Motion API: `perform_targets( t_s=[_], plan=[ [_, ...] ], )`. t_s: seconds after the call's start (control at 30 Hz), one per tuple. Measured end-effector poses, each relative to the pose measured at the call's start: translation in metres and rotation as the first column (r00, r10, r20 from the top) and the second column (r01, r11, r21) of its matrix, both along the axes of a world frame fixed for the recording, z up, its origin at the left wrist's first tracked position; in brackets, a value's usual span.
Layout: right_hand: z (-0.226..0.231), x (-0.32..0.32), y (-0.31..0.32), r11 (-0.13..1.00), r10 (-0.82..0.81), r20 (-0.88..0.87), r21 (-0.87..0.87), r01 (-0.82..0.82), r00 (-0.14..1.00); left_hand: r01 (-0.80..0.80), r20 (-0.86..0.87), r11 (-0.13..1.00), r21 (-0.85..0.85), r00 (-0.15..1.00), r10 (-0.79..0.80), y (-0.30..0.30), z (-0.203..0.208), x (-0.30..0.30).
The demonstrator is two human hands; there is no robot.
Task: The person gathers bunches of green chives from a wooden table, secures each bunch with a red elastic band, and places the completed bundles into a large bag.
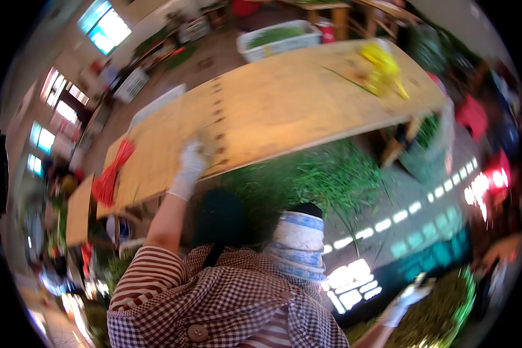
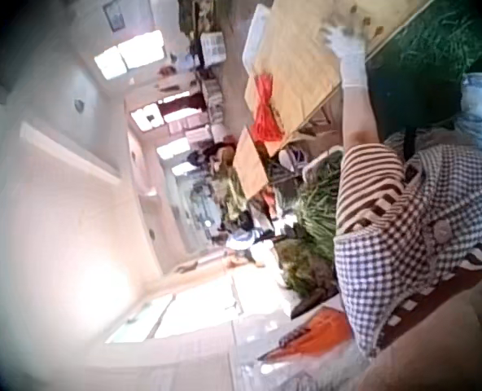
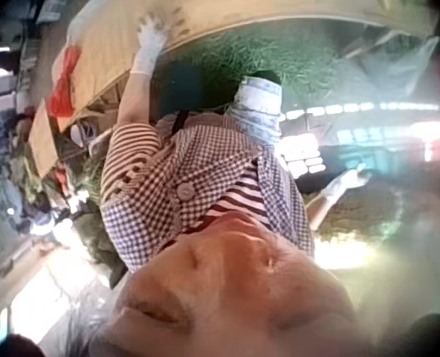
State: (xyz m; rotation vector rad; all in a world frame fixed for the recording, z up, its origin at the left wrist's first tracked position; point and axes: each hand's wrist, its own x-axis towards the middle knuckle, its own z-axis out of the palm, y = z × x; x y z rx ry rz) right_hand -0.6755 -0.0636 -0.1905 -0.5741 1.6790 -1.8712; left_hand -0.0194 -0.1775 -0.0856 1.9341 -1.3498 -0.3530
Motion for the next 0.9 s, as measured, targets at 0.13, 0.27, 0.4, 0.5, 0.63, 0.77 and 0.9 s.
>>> perform_targets(
  t_s=[0.13, 0.27, 0.4, 0.5, 0.63, 0.77, 0.9],
  plan=[
    [-0.081, 0.109, -0.069, 0.856, 0.474, -0.175, 0.322, -0.405, 0.863, 0.74, 0.203, 0.656, 0.15, 0.626, -0.753, 0.074, 0.009, -0.127],
    [-0.004, 0.23, -0.1, 0.615, 0.76, -0.188, -0.105, -0.782, 0.623, 0.679, 0.22, 0.648, 0.346, 0.613, -0.759, 0.135, -0.028, -0.167],
    [0.087, 0.289, -0.117, 0.491, 0.641, -0.67, -0.016, -0.871, 0.374, 0.378, 0.141, 0.904, 0.2, 0.902, -0.408, 0.202, -0.027, -0.13],
    [0.116, 0.351, -0.127, 0.34, 0.519, -0.807, -0.108, -0.934, 0.282, 0.144, 0.22, 0.973, 0.182, 0.958, -0.183, 0.269, -0.018, -0.117],
    [0.164, 0.455, -0.115, 0.205, 0.43, -0.892, -0.056, -0.977, 0.141, -0.047, 0.23, 0.995, 0.086, 0.973, 0.026, 0.322, -0.003, -0.116],
    [0.158, 0.558, -0.136, 0.086, 0.066, -0.998, 0.017, -0.996, -0.011, -0.298, 0.282, 0.949, -0.102, 0.906, 0.315, 0.365, 0.013, -0.114],
    [0.115, 0.612, -0.17, 0.082, 0.009, -0.993, 0.119, -0.989, -0.119, -0.874, 0.224, 0.433, -0.22, 0.387, 0.894, 0.446, 0.05, -0.106]
  ],
)
